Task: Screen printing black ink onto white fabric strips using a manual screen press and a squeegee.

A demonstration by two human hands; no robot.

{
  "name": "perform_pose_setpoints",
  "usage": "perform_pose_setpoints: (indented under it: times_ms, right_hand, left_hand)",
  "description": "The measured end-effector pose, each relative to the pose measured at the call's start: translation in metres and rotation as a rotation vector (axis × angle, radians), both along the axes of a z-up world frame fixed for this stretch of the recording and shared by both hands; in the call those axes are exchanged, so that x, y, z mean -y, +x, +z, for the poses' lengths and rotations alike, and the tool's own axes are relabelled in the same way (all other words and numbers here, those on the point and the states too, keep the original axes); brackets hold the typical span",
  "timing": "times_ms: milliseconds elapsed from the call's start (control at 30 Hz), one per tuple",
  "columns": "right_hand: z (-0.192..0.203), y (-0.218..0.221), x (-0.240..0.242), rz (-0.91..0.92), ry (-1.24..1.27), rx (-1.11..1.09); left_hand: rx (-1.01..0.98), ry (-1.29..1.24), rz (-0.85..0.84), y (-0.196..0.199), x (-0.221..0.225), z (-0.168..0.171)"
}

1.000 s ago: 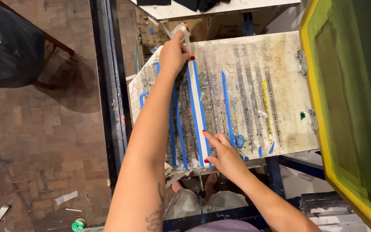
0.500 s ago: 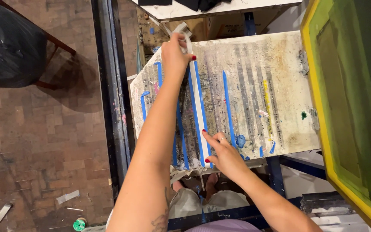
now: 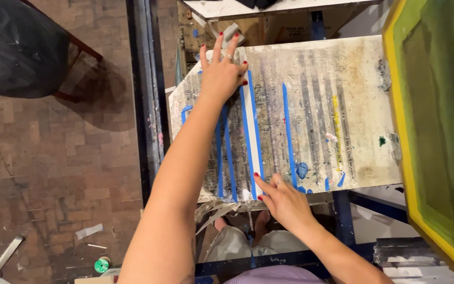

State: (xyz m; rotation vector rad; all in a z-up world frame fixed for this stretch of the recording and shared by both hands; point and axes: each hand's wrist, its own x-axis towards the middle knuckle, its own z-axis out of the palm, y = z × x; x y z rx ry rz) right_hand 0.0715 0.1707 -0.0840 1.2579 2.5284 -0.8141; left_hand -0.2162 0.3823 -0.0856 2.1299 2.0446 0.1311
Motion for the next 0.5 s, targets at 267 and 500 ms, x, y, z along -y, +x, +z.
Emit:
perform_pose_setpoints:
  times_ms: [267,500]
  right_hand:
    - [0.008,0.019,0.032,0.052,-0.048,0.111]
    - [0.031,0.033,0.039,0.050,-0.191,0.068]
  left_hand:
    - [-0.150,-0.215,0.043,0.019,-0.006,0.039]
    - [-0.216,-0.461,0.011,0.024,0.010,0.067]
